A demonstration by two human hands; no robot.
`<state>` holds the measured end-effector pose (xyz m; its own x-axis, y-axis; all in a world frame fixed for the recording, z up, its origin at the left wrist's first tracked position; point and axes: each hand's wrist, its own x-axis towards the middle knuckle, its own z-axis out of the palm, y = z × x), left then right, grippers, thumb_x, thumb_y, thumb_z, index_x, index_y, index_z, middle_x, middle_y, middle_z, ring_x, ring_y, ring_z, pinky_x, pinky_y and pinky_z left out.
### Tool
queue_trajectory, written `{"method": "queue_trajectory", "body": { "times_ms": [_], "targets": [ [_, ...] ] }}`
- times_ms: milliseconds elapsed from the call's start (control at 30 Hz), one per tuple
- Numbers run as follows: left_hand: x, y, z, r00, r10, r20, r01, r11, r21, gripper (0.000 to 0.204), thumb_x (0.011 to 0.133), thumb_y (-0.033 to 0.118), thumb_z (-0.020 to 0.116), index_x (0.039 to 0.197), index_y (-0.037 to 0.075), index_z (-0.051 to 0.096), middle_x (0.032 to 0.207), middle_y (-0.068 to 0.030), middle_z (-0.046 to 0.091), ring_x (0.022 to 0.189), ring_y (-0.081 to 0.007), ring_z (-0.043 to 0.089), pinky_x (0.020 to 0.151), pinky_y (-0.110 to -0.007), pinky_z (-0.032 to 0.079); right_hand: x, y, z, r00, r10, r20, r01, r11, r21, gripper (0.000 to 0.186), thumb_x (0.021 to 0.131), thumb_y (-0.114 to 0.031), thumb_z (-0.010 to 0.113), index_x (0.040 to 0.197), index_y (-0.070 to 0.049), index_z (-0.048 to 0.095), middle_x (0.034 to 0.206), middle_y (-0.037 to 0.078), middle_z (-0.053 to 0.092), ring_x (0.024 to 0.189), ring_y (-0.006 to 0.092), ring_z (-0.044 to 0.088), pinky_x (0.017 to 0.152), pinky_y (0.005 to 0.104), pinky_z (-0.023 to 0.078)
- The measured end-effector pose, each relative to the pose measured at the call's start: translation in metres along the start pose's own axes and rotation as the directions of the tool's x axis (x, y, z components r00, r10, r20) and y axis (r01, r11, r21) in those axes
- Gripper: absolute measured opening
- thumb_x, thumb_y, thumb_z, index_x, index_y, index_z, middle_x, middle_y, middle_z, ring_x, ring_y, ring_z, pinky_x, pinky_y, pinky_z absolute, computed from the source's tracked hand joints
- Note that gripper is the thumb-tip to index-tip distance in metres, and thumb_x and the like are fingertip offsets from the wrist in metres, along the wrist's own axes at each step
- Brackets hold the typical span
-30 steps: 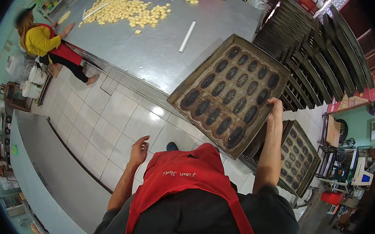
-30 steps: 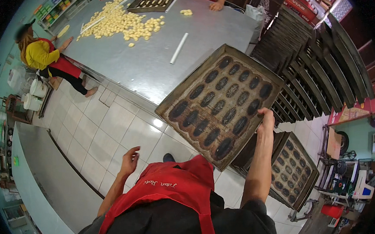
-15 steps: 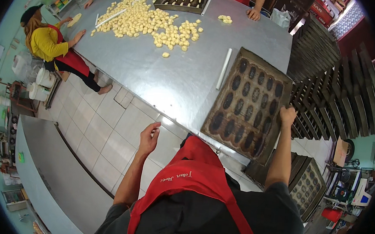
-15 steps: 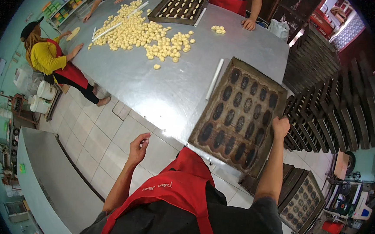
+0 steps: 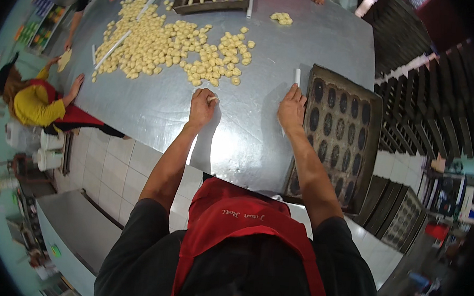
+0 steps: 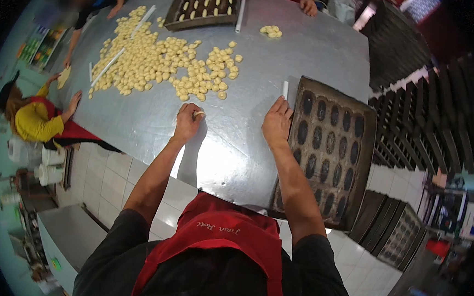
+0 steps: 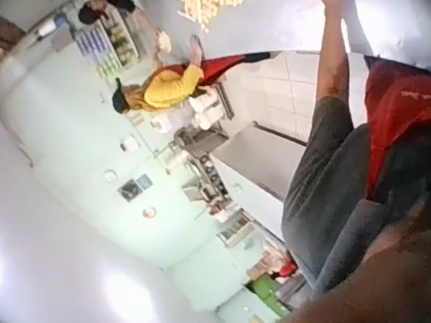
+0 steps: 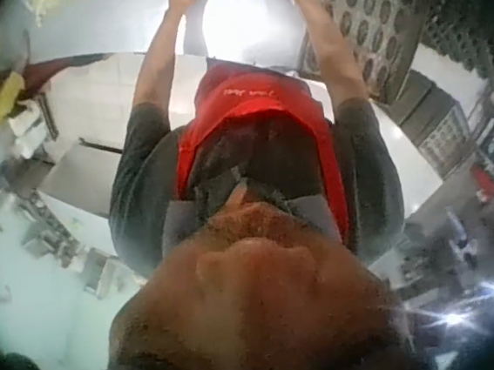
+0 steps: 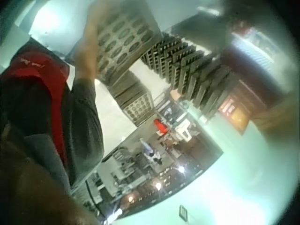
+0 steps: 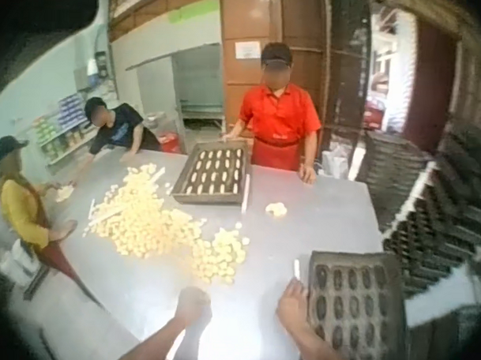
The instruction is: The recorder is shaping dough balls into small loaves and placing them on a baking tray in a bakery production area.
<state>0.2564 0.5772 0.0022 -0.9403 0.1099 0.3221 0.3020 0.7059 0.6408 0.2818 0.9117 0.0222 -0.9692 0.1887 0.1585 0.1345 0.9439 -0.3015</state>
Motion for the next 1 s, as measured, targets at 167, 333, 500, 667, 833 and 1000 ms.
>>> {"method": "queue_trajectory", "body": {
  "times_ms": [167,333,500,667,833,1000],
  "targets": [
    [-0.040,0.031,0.016,0.864,-0.238,0.443,0.480,0.654,-0.584,0.037,0.090,0.011,0.092,0.116,0.008,0.066,0.088,0.0027,0.065,0.080,-0.0075,0.061,0.071,-0.027,0.053,-0.076,-0.032,-0.002,0.995,0.082,0.057,-0.092,0.973,0.210,0.067,0.098,-0.007,0.072,0.160,0.004,0.048,0.134,0.024,0.063,0.121,0.0428,0.059,0.102,0.0541,0.053],
    [-0.065,0.037,-0.019,0.886,0.292,0.361,-0.267,0.957,-0.118,0.042,0.094,0.020,0.086,0.130,0.006,0.069,0.114,-0.0162,0.074,0.093,-0.0290,0.071,0.084,-0.041,0.060,-0.142,-0.099,-0.017,0.993,0.096,-0.075,-0.092,0.995,0.047,0.041,0.096,-0.017,0.079,0.135,-0.012,0.072,0.116,0.010,0.067,0.106,0.0332,0.063,0.092,0.0478,0.048],
    [-0.065,0.047,-0.077,0.765,0.404,0.502,-0.455,0.890,-0.023,0.065,0.109,0.036,0.062,0.169,0.014,0.048,0.174,-0.0296,0.037,0.160,-0.0486,0.034,0.126,-0.059,0.035,-0.168,-0.109,0.006,0.981,0.105,-0.164,-0.068,0.973,0.221,0.029,0.096,-0.016,0.078,0.125,-0.014,0.077,0.112,0.006,0.068,0.107,0.0302,0.064,0.095,0.0473,0.048],
    [-0.003,0.022,-0.021,0.794,0.336,0.507,-0.458,0.879,0.134,0.081,0.109,0.040,0.059,0.176,0.007,0.028,0.180,-0.0297,0.024,0.166,-0.0493,0.022,0.135,-0.061,0.015,-0.116,-0.118,0.005,0.977,-0.198,-0.080,0.214,0.901,0.377,0.037,0.095,-0.014,0.078,0.131,-0.009,0.074,0.123,0.013,0.069,0.115,0.0349,0.063,0.100,0.0487,0.050],
    [-0.003,0.021,-0.022,0.783,0.382,0.492,-0.532,0.820,0.210,0.080,0.107,0.038,0.059,0.175,0.007,0.031,0.180,-0.0271,0.025,0.167,-0.0449,0.024,0.136,-0.061,0.012,-0.115,-0.125,0.015,0.989,-0.047,-0.137,0.093,0.932,0.349,0.058,0.088,-0.022,0.086,0.134,0.004,0.063,0.125,0.022,0.067,0.116,0.0415,0.062,0.099,0.0509,0.051],
    [-0.080,0.022,-0.069,0.632,0.353,0.690,-0.508,0.861,0.025,0.076,0.105,0.032,0.061,0.170,0.000,0.039,0.179,-0.0208,0.033,0.167,-0.0385,0.028,0.135,-0.058,0.018,-0.172,-0.113,0.012,0.939,-0.094,0.331,-0.084,0.869,0.487,0.039,0.087,-0.017,0.083,0.122,-0.007,0.070,0.120,0.016,0.067,0.117,0.0408,0.060,0.097,0.0529,0.047]
  ]
}}
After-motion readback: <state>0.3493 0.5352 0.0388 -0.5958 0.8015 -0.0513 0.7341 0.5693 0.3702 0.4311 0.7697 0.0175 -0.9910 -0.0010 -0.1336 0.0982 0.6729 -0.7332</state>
